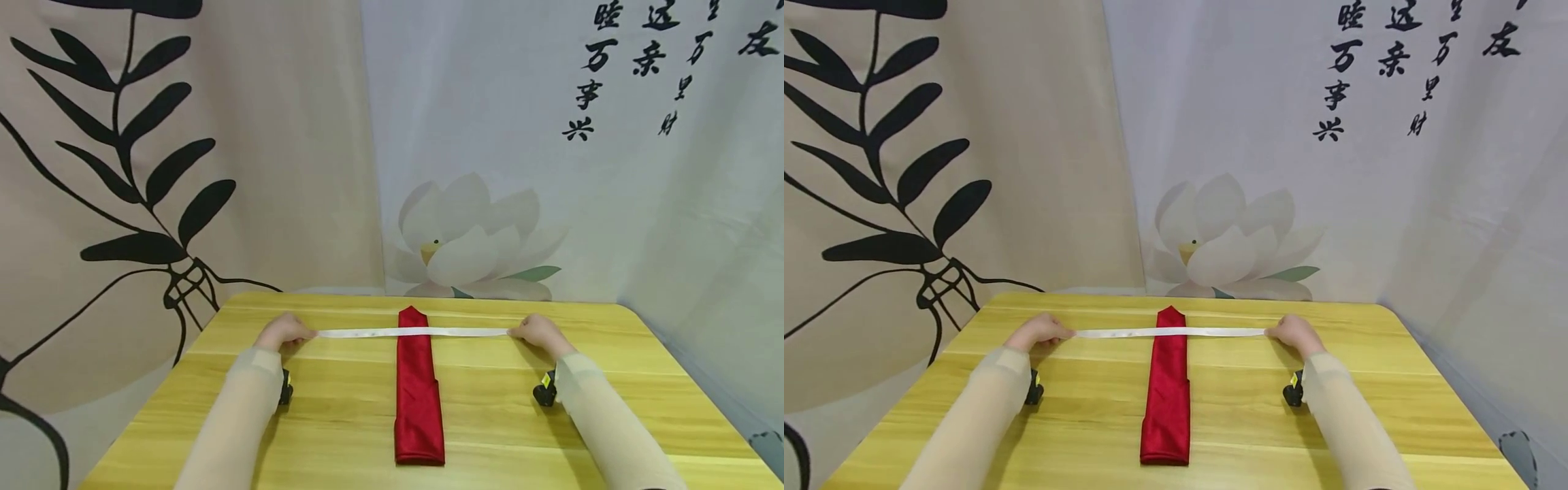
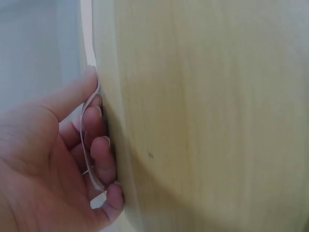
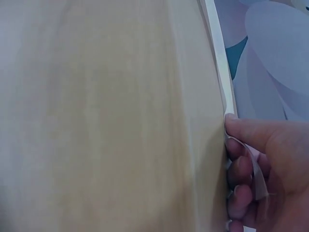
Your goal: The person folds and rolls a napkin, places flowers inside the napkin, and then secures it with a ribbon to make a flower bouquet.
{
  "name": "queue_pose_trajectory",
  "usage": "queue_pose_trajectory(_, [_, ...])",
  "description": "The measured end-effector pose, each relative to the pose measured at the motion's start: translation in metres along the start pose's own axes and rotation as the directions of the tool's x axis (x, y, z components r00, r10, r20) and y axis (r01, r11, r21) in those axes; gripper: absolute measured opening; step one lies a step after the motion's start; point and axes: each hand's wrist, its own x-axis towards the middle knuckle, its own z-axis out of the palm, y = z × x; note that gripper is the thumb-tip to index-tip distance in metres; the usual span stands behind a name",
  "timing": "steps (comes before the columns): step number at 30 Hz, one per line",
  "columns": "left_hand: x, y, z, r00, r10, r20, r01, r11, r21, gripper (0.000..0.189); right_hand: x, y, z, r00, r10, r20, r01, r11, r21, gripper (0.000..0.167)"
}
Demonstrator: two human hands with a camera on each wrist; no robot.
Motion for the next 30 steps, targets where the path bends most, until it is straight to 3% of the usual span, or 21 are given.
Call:
queue_pose_trajectory(3, [0.002, 0.002, 0.001, 1.0, -0.01, -0.023, 0.01, 1.0, -0.015, 0.037, 0.003, -0.001, 0.0, 1.0, 0.001, -0.011, -0.002, 1.0, -0.015, 0.048])
queue_pose_trajectory(9, [0.008, 0.004, 0.005, 1.0, 0.006, 0.0, -0.006, 1.0, -0.011, 0.038, 0.004, 0.001, 0.004, 0.999, 0.039, -0.018, -0.04, 0.998, -0.041, 0.05])
queue_pose_trajectory(16, [0.022, 0.013, 0.003, 0.995, -0.037, -0.088, 0.043, 0.997, 0.07, 0.035, 0.011, -0.002, 0.003, 0.995, 0.056, -0.079, -0.059, 0.998, -0.031, 0.048])
queue_pose_trajectory(22, [0.03, 0.017, 0.0, 0.991, -0.052, -0.121, 0.067, 0.99, 0.121, 0.038, 0.022, -0.003, -0.002, 0.993, 0.072, -0.092, -0.076, 0.996, -0.039, 0.05])
queue_pose_trajectory(30, [0.038, 0.016, 0.004, 0.984, -0.067, -0.168, 0.082, 0.993, 0.088, 0.039, 0.03, -0.005, 0.002, 0.986, 0.123, -0.113, -0.131, 0.989, -0.068, 0.051])
